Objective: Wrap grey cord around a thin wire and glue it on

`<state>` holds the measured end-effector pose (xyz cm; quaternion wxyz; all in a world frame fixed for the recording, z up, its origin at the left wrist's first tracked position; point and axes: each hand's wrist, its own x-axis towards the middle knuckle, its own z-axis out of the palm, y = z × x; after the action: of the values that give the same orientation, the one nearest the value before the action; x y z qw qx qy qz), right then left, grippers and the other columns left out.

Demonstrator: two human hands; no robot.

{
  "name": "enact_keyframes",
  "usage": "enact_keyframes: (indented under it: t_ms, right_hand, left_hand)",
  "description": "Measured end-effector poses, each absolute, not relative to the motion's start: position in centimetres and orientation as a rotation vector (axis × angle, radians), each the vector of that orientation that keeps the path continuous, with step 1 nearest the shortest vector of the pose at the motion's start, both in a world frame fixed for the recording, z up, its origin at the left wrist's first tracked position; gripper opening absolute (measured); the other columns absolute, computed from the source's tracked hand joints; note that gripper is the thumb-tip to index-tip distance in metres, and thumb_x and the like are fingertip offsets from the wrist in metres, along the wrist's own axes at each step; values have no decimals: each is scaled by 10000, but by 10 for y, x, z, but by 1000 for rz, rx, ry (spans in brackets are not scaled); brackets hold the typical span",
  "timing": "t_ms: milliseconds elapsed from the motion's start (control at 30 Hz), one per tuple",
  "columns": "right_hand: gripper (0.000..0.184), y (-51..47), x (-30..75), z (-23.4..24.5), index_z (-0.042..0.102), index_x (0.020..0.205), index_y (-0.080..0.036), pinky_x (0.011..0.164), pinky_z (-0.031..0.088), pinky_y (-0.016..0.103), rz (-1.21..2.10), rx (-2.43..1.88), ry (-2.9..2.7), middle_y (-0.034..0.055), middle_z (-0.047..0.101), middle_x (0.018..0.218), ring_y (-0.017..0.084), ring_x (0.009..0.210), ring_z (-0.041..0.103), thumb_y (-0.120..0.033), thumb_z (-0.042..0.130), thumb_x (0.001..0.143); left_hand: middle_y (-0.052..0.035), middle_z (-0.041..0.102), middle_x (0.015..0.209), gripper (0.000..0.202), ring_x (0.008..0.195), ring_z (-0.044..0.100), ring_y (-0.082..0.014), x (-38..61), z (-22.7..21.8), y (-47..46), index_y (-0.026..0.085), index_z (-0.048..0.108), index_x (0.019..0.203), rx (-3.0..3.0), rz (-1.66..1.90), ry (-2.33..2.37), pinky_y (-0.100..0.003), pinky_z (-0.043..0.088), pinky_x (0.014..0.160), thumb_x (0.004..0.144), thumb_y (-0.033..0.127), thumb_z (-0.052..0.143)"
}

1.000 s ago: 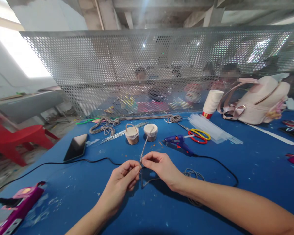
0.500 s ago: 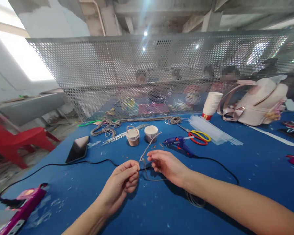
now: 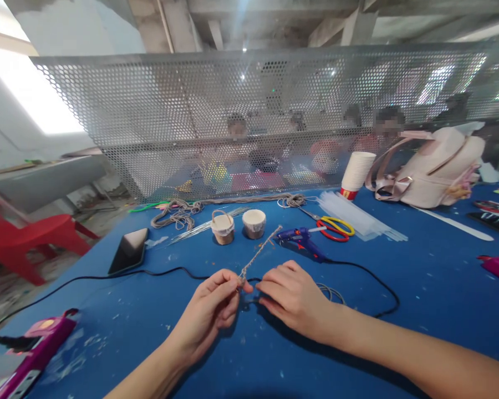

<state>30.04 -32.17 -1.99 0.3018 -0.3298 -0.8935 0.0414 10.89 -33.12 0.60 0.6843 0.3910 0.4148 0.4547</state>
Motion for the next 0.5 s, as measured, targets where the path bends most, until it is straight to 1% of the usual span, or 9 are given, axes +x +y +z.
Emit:
enact_keyframes:
  t_ms: [67, 133, 233, 300, 367, 400, 500]
  right_hand:
    - [176, -322, 300, -24, 634, 939, -149, 699, 306, 330, -75, -829, -2462, 80, 649, 849, 175, 731, 532, -165, 466, 890]
    - [157, -321, 300, -26, 628, 927, -145, 701, 296, 334, -137, -822, -2526, 82, 650, 861, 181, 735, 525, -157, 480, 876]
    - [131, -317, 305, -25, 639, 852, -146, 711, 289, 342, -120, -903, -2537, 78, 650, 817, 186, 733, 524, -230, 539, 861]
    - [247, -310, 312, -19, 630, 726, -152, 708, 291, 344, -71, -1025, -2462, 60, 632, 713, 174, 690, 516, -309, 524, 885]
    - [360, -303, 319, -12, 586, 622, -162, 708, 304, 344, -1, -1144, -2333, 43, 603, 647, 161, 661, 509, -330, 466, 918]
    - [341, -300, 322, -8, 577, 630, -165, 714, 317, 342, 53, -1181, -2257, 43, 607, 675, 160, 675, 516, -307, 461, 917]
    - [85, -298, 325, 3, 594, 826, -185, 747, 380, 332, 363, -1172, -2029, 48, 623, 885, 162, 769, 544, -195, 510, 838]
  left_hand:
    - [-4, 592, 628, 195, 400, 263, -13, 109, 4, -330, 140, 589, 690, 864, 1042, 926, -162, 178, 374, 710, 291, 711]
    - [12, 569, 627, 206, 408, 273, -13, 108, 4, -329, 146, 571, 691, 855, 1068, 920, -156, 178, 375, 708, 291, 718]
    - [43, 501, 586, 234, 412, 274, -14, 107, 5, -329, 152, 548, 683, 841, 1088, 910, -150, 174, 377, 707, 307, 721]
    - [52, 469, 574, 244, 419, 278, -18, 107, 5, -330, 154, 542, 683, 845, 1084, 909, -151, 174, 382, 710, 319, 719]
    - [52, 463, 572, 251, 422, 277, -22, 108, 5, -331, 156, 544, 686, 872, 1080, 915, -158, 171, 387, 709, 334, 719]
    - [52, 462, 569, 253, 421, 272, -23, 108, 4, -331, 157, 548, 691, 895, 1082, 926, -163, 171, 390, 707, 342, 720]
    - [49, 466, 562, 255, 428, 284, -39, 110, 3, -333, 162, 571, 706, 1013, 1102, 1005, -182, 200, 404, 710, 377, 708]
